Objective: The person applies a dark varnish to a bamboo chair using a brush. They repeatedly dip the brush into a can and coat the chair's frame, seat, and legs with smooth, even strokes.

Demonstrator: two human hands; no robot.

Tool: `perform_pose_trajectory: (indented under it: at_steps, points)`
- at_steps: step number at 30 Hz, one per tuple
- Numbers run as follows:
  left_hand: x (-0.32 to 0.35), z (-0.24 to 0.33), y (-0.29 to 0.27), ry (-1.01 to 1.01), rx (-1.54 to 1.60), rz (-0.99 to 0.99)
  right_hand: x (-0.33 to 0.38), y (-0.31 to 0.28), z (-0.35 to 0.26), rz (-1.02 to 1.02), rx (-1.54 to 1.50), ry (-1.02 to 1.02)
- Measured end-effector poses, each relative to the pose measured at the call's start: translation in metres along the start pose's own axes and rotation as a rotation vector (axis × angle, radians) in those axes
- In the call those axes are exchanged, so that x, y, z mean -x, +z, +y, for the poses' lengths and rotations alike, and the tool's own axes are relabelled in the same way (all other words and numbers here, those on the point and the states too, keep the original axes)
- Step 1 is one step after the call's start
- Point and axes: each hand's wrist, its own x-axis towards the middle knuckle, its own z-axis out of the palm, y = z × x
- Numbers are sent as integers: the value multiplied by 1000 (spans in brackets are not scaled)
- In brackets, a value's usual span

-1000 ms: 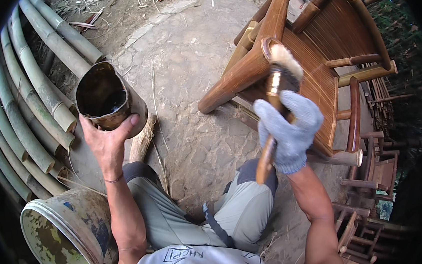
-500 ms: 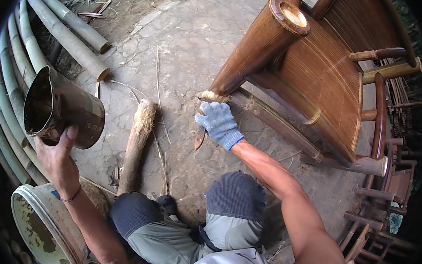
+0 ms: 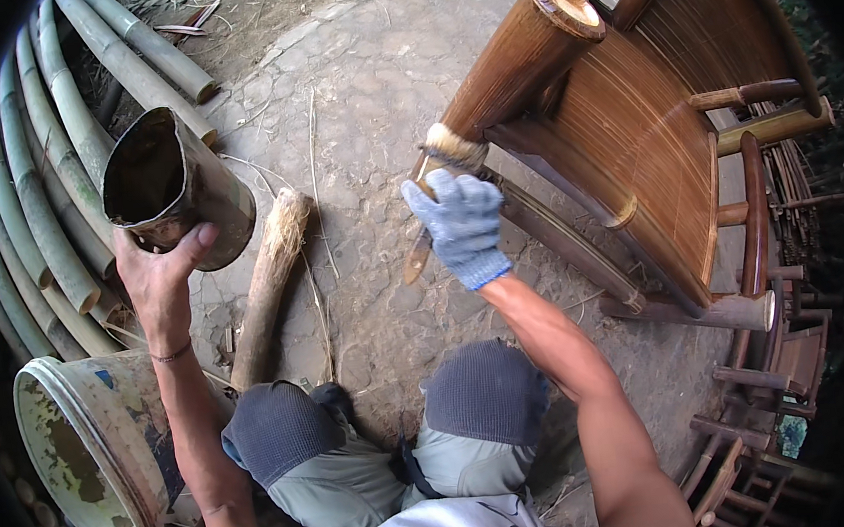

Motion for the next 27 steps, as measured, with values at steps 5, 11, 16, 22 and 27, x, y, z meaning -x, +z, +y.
perform_pose_trajectory:
  at_steps: [5,11,16,22,27]
  points:
    - [8,-20,7,-17,21,-49,9,26,-12,-282,-240,52]
    - [26,-50,15,-28,66,-115,-101,-123,51,141,-440,200]
    - [41,-80,41,147,-28,-189,-128,-194,46,373,-815,609]
    - [69,-96,74,295,-171,-318,-114,-161,-14,-1,-1143,735]
    - [95,-107,94,262,-188,-394,-73,-108,-33,-235,-835,420]
